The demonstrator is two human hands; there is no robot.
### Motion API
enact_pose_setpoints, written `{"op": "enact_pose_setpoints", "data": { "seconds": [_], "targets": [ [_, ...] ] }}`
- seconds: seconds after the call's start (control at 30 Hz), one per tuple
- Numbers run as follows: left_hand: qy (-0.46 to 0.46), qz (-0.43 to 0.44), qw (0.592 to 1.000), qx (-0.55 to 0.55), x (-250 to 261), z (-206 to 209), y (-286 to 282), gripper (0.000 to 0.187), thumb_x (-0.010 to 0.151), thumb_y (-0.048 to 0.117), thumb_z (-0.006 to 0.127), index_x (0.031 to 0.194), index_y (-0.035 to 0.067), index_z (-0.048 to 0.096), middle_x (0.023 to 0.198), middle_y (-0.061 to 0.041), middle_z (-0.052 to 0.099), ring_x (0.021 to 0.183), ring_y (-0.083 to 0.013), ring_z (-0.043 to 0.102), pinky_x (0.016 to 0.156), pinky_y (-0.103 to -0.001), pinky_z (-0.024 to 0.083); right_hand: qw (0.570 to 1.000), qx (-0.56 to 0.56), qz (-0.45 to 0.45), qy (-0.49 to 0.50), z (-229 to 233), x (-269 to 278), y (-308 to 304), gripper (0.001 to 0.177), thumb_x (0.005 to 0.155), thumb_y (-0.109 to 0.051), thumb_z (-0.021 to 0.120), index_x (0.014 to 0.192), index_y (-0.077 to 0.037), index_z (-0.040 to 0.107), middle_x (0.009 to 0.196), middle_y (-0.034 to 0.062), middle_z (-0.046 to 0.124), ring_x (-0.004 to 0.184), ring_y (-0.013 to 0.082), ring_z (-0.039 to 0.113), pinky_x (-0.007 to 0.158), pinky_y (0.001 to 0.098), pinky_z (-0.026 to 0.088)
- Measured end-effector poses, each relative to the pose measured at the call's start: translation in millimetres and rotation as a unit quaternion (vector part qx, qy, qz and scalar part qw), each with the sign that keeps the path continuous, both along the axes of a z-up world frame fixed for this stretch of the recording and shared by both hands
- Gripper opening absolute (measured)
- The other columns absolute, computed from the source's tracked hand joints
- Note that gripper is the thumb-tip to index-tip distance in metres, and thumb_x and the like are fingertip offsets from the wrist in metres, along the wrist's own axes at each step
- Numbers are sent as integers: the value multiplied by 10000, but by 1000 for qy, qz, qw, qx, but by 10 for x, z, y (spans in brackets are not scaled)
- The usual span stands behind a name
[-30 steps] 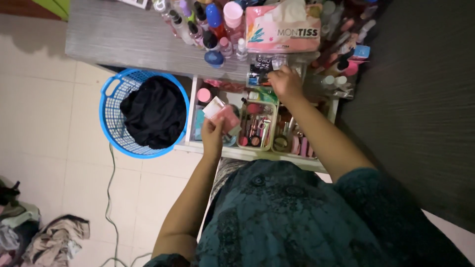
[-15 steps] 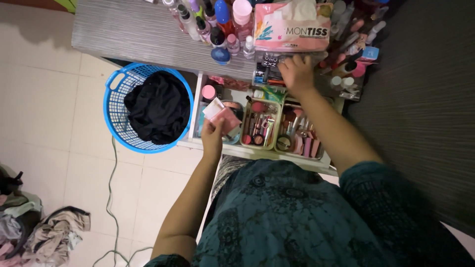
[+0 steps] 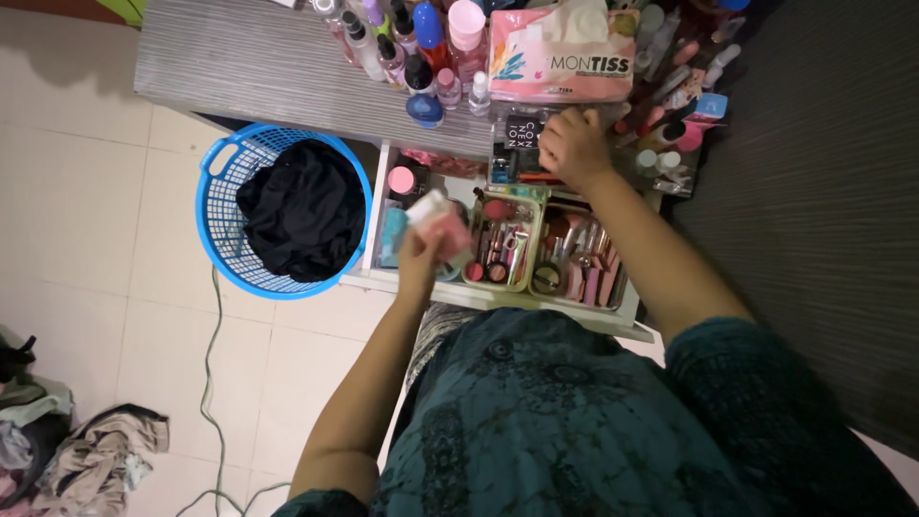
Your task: The person opens a bedroom drawer and sorts through various cosmetic and personal care items. They pick up, inspect, and reposition items such as a tissue pack, small boxes, and makeup brushes, then place them back into the drawer.
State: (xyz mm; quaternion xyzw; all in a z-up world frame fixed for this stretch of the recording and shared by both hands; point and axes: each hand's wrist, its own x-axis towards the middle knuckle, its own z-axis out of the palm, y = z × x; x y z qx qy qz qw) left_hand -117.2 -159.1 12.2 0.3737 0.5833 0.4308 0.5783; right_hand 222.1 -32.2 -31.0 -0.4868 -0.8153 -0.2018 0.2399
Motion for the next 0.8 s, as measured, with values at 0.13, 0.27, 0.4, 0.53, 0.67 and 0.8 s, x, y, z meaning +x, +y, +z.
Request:
{"op": "enact_pose_setpoints", "data": {
  "seconds": [0.13,0.27,0.4,0.53,0.67,0.8],
  "targets": [
    [32,-128,991,-27,392,-177,-20,387,890,326,826,1167,98,681,1041,-184,732,910,-327,737,708,-464,620,1000,-12,1,17,251,-79,-100,197,896,-288,685,740,-175,640,854,-34,561,906,183,532,847,376,369],
    [145,-375,913,66,889,-229,31,502,891,323,733,1317,73,639,1303,-209,636,1222,-435,611,1018,-546,506,1000,-15,-13,13,-18,41,-16,147,895,-278,686,801,-178,631,869,-19,569,915,185,559,837,366,392],
    [136,-380,911,88,1311,-591,266,501,895,360,708,1330,125,632,1202,-201,710,1156,-419,657,989,-534,535,992,-43,33,115,90,94,-72,108,983,-218,631,893,-161,646,949,12,653,890,238,621,784,398,465],
    [99,-370,923,45,1423,-997,349,450,884,395,724,1256,141,706,1182,-146,737,1163,-354,677,982,-471,547,974,-102,47,196,350,184,-218,82,1030,-203,638,1001,-141,684,1009,31,701,942,264,676,820,400,511],
    [160,-369,915,23,1404,-729,382,592,884,463,714,1416,243,578,1261,-103,703,1206,-315,657,1002,-475,544,929,-181,-13,323,394,247,-371,133,981,-107,744,1109,-137,725,1019,48,750,975,276,718,850,378,552],
    [157,-368,916,38,1375,-703,388,474,914,393,698,1351,225,624,1230,-166,709,1179,-366,661,957,-496,551,878,-206,-78,426,354,257,-363,182,975,-103,767,1145,-158,734,941,69,766,929,272,739,812,400,566]
  ]
}}
